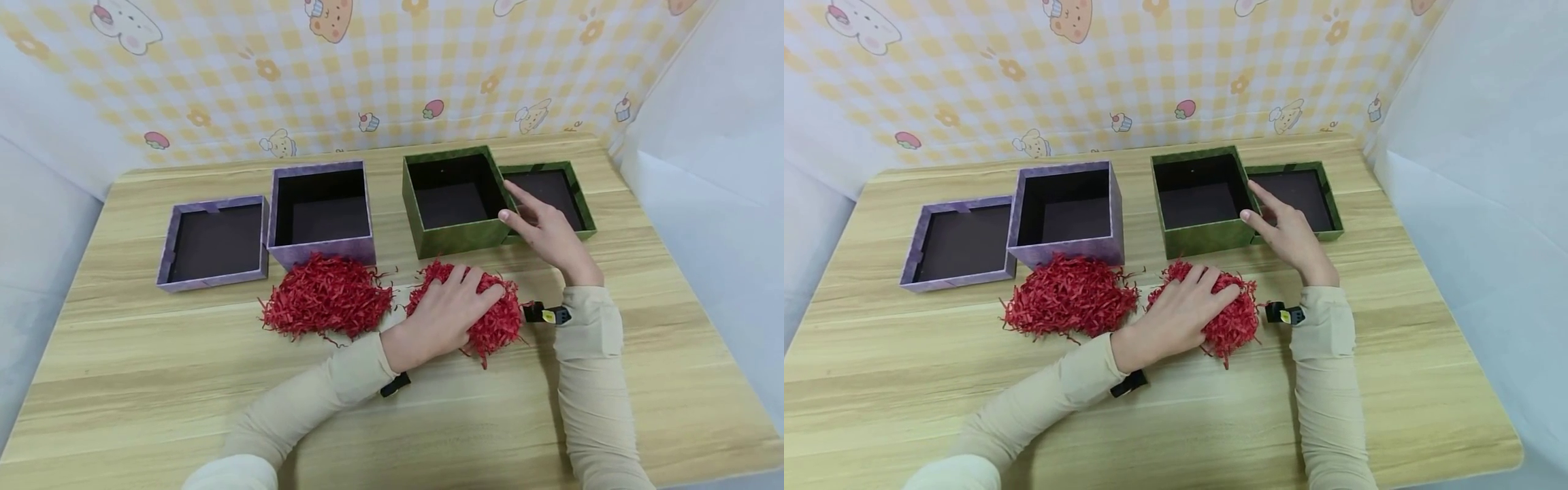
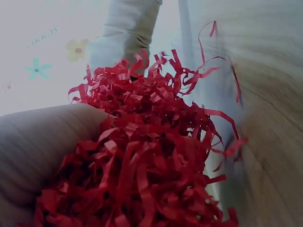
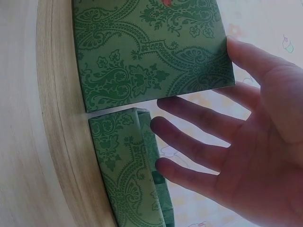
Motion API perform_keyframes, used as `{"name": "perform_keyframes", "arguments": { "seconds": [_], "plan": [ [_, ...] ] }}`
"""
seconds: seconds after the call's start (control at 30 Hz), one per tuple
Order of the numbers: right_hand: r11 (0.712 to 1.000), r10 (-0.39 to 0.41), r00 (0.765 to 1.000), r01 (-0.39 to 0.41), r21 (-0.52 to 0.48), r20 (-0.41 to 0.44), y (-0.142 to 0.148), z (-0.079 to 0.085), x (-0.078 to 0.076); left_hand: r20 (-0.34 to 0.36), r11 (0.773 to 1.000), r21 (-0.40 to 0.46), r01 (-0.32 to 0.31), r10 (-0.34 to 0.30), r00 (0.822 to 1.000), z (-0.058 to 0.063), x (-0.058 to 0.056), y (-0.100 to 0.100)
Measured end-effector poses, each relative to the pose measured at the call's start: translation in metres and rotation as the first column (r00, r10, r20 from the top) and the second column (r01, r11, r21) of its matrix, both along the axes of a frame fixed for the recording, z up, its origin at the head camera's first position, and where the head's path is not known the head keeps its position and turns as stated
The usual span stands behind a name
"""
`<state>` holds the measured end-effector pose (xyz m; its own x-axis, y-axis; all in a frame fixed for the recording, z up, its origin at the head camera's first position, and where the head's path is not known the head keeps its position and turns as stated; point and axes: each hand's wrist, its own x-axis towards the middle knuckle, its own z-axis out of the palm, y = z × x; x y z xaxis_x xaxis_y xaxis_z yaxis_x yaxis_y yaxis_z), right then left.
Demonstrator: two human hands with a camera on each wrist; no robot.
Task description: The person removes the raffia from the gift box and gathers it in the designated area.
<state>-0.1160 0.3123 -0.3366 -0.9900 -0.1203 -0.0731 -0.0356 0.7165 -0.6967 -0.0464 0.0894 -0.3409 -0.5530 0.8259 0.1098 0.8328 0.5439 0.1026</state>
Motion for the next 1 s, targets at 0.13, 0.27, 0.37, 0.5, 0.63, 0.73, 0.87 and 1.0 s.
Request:
{"name": "perform_keyframes", "arguments": {
  "seconds": [0.13,0.27,0.37,0.5,0.63,0.73,0.87,1.0],
  "plan": [
    [1.000,0.010,1.000,-0.010,0.015,-0.002,-0.002,0.002,0.000,0.042,0.999,-0.029,-0.024,0.025,0.999,-0.004,-0.005,-0.001],
    [0.999,0.024,1.000,-0.023,0.031,-0.017,-0.002,0.002,0.000,0.088,0.998,-0.053,-0.028,0.032,0.996,-0.008,-0.006,-0.002],
    [0.999,0.025,1.000,-0.024,0.039,-0.016,-0.003,0.003,0.000,0.114,0.996,-0.086,-0.035,0.045,0.992,-0.011,-0.007,-0.001],
    [0.999,0.020,1.000,-0.020,0.045,-0.004,-0.003,0.002,0.002,0.138,0.989,-0.131,-0.062,0.081,0.987,-0.015,-0.009,-0.001],
    [0.999,0.019,1.000,-0.019,0.045,-0.002,-0.003,0.001,0.002,0.156,0.984,-0.151,-0.094,0.118,0.981,-0.020,-0.012,0.001],
    [0.999,0.016,1.000,-0.015,0.041,-0.006,-0.003,0.001,0.002,0.153,0.984,-0.143,-0.111,0.133,0.979,-0.023,-0.014,0.002],
    [0.999,0.017,1.000,-0.017,0.029,-0.013,-0.003,0.001,0.002,0.140,0.985,-0.104,-0.135,0.149,0.979,-0.025,-0.017,0.005],
    [0.999,0.017,1.000,-0.017,0.027,-0.022,-0.004,0.002,0.002,0.148,0.980,-0.100,-0.171,0.185,0.971,-0.026,-0.017,0.006]
  ]
}}
